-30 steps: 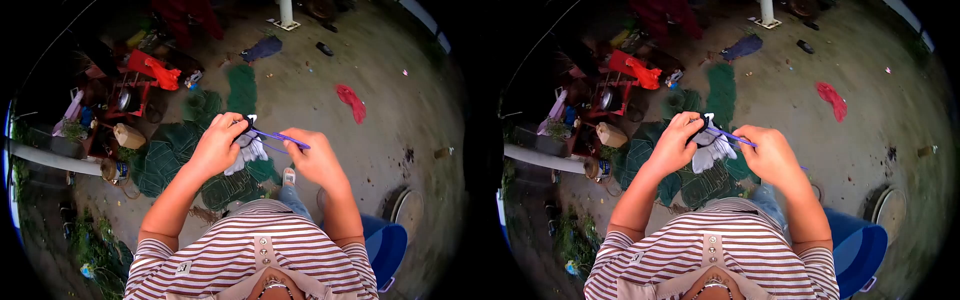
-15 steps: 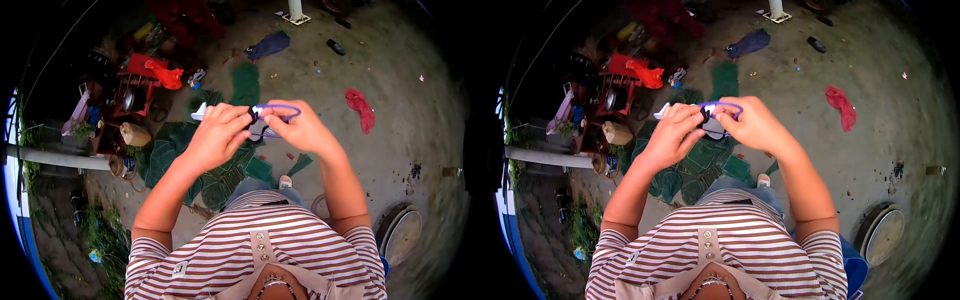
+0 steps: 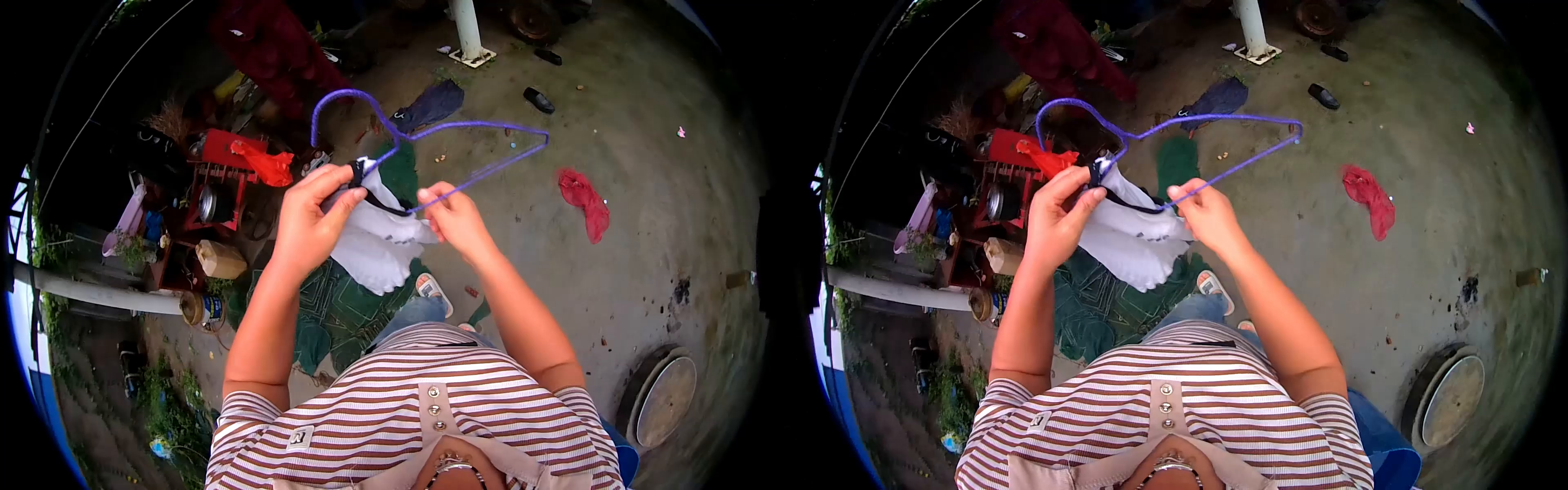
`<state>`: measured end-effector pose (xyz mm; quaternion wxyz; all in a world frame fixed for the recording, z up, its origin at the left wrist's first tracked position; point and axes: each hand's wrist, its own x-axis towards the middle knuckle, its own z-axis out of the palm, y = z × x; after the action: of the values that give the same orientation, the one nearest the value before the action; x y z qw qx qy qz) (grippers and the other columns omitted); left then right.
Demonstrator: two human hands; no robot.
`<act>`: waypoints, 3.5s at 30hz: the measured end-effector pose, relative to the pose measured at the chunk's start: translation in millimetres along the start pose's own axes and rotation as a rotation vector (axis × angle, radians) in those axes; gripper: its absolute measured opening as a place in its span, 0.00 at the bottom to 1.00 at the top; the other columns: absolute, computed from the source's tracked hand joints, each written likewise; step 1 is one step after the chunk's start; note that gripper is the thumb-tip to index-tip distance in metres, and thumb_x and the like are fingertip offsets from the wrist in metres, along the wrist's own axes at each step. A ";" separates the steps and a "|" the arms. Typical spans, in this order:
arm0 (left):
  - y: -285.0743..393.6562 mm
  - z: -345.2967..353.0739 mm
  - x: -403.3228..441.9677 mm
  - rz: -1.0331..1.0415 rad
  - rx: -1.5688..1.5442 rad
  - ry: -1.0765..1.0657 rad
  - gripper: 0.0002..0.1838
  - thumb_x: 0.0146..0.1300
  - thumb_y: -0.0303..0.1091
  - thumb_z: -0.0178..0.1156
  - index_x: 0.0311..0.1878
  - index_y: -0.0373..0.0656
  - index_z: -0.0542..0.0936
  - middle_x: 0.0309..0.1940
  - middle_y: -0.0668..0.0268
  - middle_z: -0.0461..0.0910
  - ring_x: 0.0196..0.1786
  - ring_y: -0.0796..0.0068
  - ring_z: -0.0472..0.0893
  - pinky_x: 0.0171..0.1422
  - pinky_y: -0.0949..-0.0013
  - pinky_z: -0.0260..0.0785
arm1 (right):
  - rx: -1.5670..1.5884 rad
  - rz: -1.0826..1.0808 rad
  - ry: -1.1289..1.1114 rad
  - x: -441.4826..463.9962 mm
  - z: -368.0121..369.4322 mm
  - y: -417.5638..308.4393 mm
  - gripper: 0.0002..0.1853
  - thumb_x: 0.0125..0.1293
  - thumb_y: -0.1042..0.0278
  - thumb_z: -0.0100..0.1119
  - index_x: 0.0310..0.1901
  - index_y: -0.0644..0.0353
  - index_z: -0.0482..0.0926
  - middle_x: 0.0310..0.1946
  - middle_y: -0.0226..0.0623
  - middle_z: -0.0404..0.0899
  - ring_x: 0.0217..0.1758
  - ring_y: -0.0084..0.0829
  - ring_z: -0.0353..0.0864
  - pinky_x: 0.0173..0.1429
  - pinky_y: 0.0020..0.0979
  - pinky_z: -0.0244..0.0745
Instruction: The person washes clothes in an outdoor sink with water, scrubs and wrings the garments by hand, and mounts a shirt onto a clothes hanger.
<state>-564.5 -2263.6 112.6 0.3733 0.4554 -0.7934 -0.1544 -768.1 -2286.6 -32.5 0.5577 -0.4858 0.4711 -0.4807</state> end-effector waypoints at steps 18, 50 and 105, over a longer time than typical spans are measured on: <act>-150.6 -15.1 35.5 -0.341 -0.151 0.105 0.09 0.65 0.30 0.64 0.45 0.36 0.82 0.33 0.61 0.81 0.36 0.71 0.80 0.44 0.70 0.71 | 0.865 0.086 0.335 162.6 -3.2 10.5 0.10 0.68 0.69 0.50 0.46 0.62 0.76 0.43 0.38 0.81 0.49 0.37 0.81 0.57 0.43 0.77; -245.4 -72.5 55.7 -0.157 0.343 0.320 0.09 0.63 0.25 0.60 0.46 0.40 0.83 0.35 0.58 0.85 0.36 0.53 0.83 0.41 0.64 0.75 | -0.032 -0.073 -0.310 303.3 59.7 -73.5 0.11 0.71 0.72 0.59 0.53 0.60 0.77 0.36 0.26 0.80 0.37 0.17 0.76 0.43 0.25 0.73; -229.5 106.0 -248.0 -1.488 -0.182 2.263 0.14 0.73 0.44 0.58 0.32 0.48 0.79 0.16 0.80 0.64 0.14 0.87 0.59 0.16 0.79 0.46 | 0.309 -0.577 -0.761 749.4 668.8 -373.9 0.12 0.73 0.67 0.54 0.46 0.65 0.83 0.34 0.29 0.79 0.37 0.23 0.76 0.45 0.28 0.71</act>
<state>-426.8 -2189.3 -205.1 0.6725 0.6230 0.3900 0.0862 -63.2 -2996.6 351.8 0.5996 -0.6491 0.0040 -0.4682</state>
